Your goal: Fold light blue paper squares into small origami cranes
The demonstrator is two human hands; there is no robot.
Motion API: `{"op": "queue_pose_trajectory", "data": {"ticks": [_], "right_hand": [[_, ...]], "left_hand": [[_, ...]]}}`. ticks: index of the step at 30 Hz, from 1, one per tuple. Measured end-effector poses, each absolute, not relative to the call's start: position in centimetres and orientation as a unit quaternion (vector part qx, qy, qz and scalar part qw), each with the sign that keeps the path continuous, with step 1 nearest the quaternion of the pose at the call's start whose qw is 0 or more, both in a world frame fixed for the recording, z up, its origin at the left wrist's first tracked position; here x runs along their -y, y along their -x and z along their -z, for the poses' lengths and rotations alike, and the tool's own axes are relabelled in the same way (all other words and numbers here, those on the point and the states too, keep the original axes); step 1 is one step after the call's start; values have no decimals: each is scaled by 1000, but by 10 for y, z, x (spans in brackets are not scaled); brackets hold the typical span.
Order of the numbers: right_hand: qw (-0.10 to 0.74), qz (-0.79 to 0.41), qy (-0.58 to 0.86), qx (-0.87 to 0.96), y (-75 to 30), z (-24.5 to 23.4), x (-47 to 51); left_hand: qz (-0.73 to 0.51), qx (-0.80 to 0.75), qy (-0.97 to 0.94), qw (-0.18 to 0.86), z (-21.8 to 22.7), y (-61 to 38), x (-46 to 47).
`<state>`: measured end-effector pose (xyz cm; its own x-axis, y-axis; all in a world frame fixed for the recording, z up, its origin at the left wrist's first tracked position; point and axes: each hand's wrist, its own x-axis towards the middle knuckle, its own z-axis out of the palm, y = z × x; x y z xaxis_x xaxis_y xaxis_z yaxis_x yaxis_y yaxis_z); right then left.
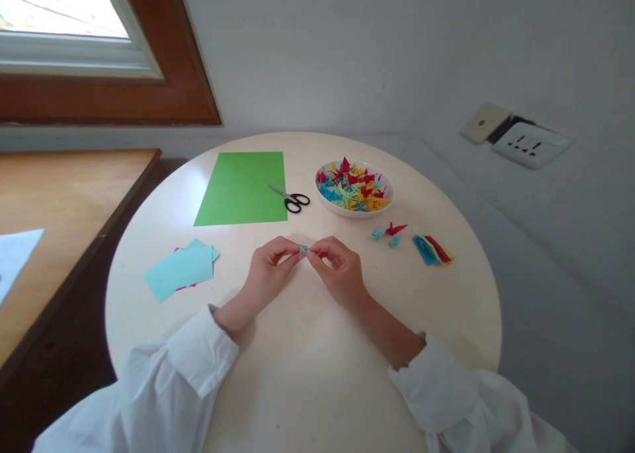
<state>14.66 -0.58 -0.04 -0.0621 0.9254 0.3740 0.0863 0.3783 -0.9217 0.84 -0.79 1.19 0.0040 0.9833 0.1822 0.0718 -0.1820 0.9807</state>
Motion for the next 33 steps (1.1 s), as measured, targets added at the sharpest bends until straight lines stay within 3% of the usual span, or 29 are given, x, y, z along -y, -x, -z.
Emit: {"op": "queue_pose_trajectory", "data": {"ticks": [17,33], "right_hand": [[533,-347,417,650,-148,-3,7],[526,-338,419,659,-146,-5,8]], "left_hand": [[-490,-483,-645,332,-7,-5,7],[-416,-460,-663,419,-10,-7,11]]}}
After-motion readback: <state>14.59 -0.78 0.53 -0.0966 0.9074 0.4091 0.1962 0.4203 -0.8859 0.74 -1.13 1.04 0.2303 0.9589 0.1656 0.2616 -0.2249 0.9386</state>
